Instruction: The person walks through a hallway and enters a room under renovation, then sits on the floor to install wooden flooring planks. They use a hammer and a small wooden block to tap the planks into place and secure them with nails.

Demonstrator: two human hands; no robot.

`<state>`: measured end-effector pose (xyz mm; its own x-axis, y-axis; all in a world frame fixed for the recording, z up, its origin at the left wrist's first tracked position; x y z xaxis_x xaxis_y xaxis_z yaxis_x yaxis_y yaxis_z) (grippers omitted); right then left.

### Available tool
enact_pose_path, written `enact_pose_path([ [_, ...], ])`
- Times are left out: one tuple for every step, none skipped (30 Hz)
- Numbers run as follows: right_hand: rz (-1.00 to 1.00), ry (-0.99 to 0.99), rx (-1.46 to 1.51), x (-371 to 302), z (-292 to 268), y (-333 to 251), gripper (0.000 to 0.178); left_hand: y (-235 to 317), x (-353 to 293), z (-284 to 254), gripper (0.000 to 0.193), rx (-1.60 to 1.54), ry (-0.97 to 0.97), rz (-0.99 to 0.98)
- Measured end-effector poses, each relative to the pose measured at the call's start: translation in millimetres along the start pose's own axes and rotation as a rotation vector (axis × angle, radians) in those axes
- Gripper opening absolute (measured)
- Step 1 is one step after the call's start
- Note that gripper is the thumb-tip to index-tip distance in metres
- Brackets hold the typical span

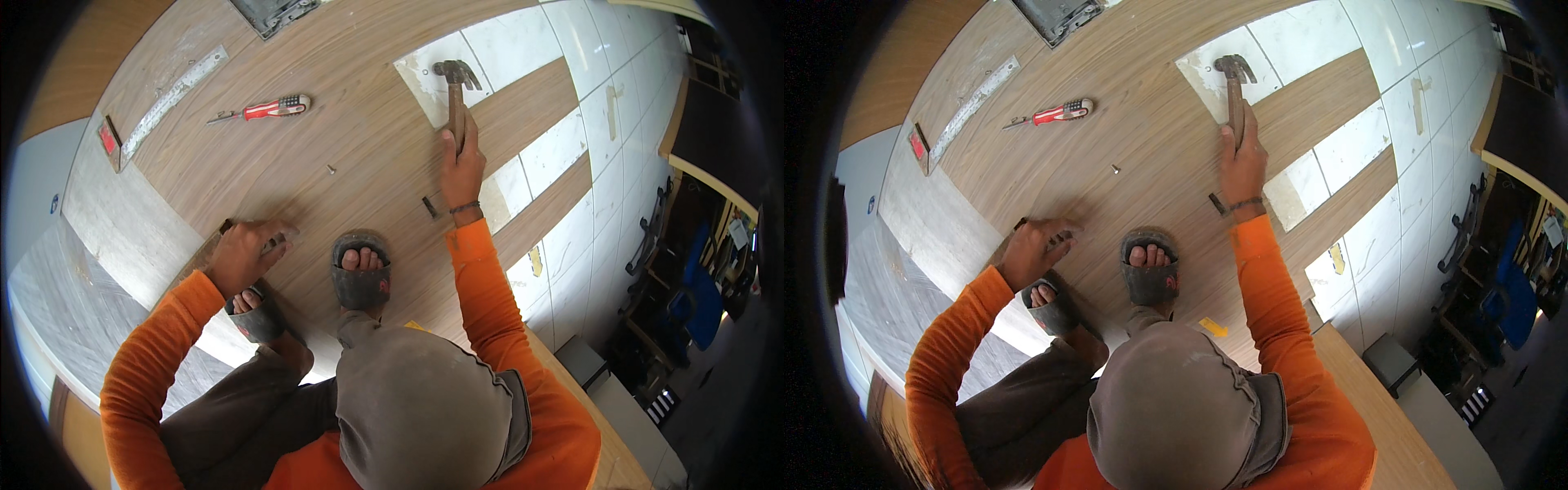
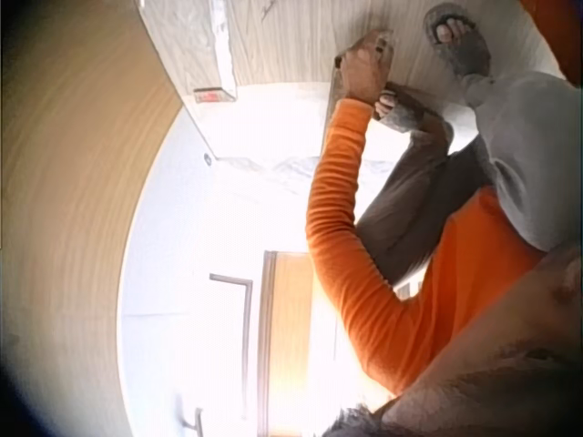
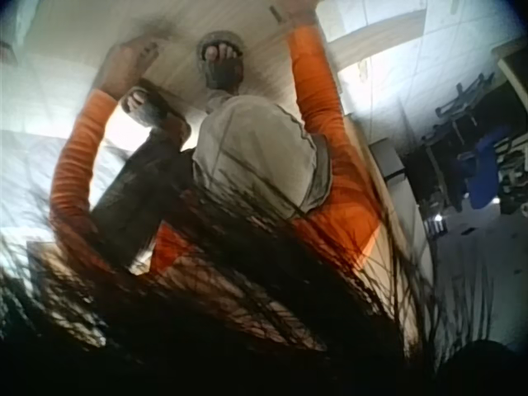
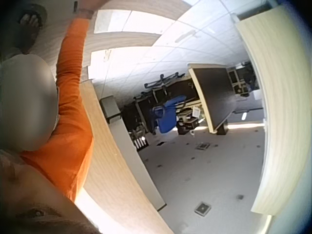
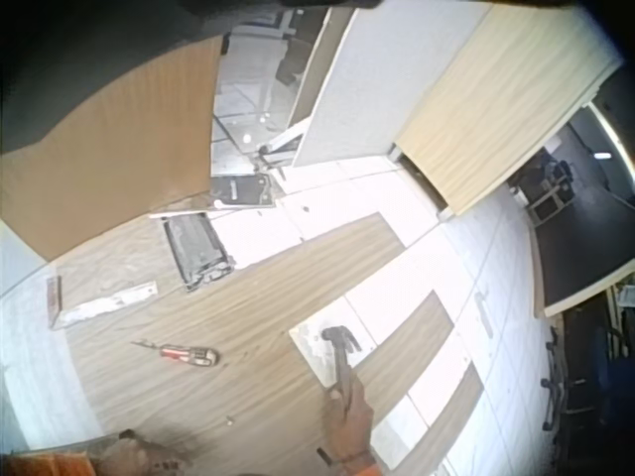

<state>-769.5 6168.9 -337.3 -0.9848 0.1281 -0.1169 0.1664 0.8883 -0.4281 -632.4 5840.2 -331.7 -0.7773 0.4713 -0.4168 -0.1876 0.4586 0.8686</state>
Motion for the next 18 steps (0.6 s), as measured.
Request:
enact_pose_path([
  [-0.027, 0.000, -0.015, 2, 2, -1, 0.052, -2, -1, 2, 0.024, 0.004, -0.007, -0.007],
  [-0.054, 0.000, -0.030, 4, 3, -3, 0.053, -4, -2, 5, 0.024, 0.008, -0.015, -0.015],
  [-0.042, -0.029, -0.040, 4, 6, -3, 0.053, -7, -3, 7, 0.024, 0.013, -0.021, -0.027],
  [-0.030, -0.059, -0.050, 5, 8, -4, 0.053, -9, -2, 8, 0.024, 0.019, -0.024, -0.030],
  [-0.018, -0.089, -0.061, 6, 11, -4, 0.054, -12, -2, 9, 0.025, 0.024, -0.028, -0.033],
  [-0.016, -0.092, -0.073, 7, 11, -5, 0.053, -12, -3, 9, 0.025, 0.033, -0.031, -0.036],
  [-0.014, -0.094, -0.085, 7, 10, -5, 0.053, -11, -3, 8, 0.025, 0.037, -0.033, -0.040],
  [-0.013, -0.097, -0.097, 8, 9, -6, 0.053, -10, -3, 7, 0.025, 0.041, -0.036, -0.045],
  [-0.008, -0.079, -0.080, 8, 7, -8, 0.053, -11, -3, 7, 0.025, 0.043, -0.037, -0.050],
  [-0.003, -0.062, -0.063, 6, 4, -10, 0.053, -10, -3, 5, 0.025, 0.024, -0.021, -0.045],
  [0.001, -0.044, -0.045, 5, 1, -12, 0.053, -9, -3, 3, 0.024, 0.006, -0.005, -0.040],
  [-0.011, -0.024, -0.038, 5, -3, -15, 0.054, -8, -3, 2, 0.023, -0.012, 0.011, -0.035],
  [-0.022, -0.004, -0.030, 5, -6, -18, 0.054, -10, -3, 2, 0.024, 0.003, 0.003, -0.044],
  [-0.034, 0.016, -0.023, 6, -9, -20, 0.054, -12, -4, 2, 0.024, 0.017, -0.006, -0.052],
  [-0.022, -0.018, -0.044, 7, -6, -18, 0.054, -13, -3, 4, 0.025, 0.030, -0.018, -0.055],
  [-0.009, -0.052, -0.066, 8, -1, -15, 0.055, -12, -2, 4, 0.025, 0.035, -0.015, -0.052],
  [0.004, -0.086, -0.087, 8, 3, -12, 0.055, -10, -3, 4, 0.025, 0.039, -0.012, -0.049],
  [0.017, -0.102, -0.093, 8, 7, -11, 0.055, -9, -2, 4, 0.024, 0.046, -0.007, -0.045],
])
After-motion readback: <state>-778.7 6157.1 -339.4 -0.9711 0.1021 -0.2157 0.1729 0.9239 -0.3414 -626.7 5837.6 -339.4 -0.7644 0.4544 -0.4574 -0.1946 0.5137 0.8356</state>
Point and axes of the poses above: each hand's wrist, its own x-axis towards the middle knuckle, its own z-axis out of the palm, y = z × x, the point moved 10 cm from there along x, towards the middle knuckle, and after that the axes turned 14 degrees about -x, right-handed, at the moved point
